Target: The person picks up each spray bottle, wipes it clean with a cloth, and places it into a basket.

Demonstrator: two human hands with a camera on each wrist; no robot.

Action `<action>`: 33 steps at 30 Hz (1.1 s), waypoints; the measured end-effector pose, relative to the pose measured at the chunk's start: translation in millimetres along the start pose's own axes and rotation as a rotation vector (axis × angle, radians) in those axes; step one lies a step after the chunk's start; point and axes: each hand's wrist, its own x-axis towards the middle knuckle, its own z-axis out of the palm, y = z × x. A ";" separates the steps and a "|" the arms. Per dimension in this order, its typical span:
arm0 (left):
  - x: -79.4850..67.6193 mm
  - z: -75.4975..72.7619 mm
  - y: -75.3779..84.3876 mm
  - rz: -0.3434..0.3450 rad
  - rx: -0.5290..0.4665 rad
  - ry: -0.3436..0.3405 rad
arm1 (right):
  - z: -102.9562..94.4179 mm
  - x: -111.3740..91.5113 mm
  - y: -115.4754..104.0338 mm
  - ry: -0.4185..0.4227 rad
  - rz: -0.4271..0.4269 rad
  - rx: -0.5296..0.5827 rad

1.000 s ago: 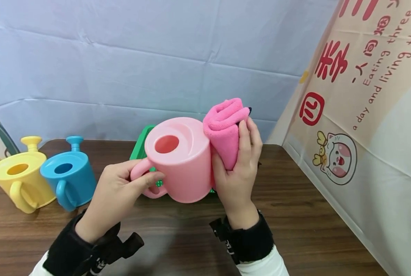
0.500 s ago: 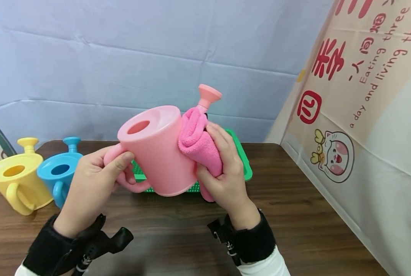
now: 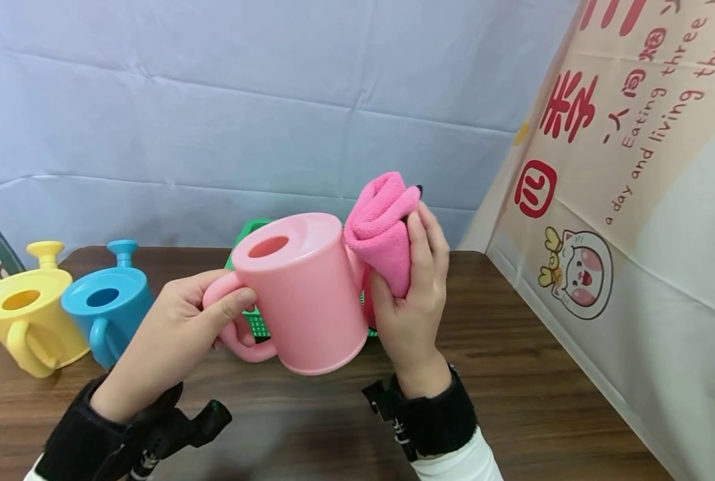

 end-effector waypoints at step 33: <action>2.7 -11.3 -4.2 0.100 -0.153 0.241 | -28.5 9.2 11.4 -0.592 0.553 0.506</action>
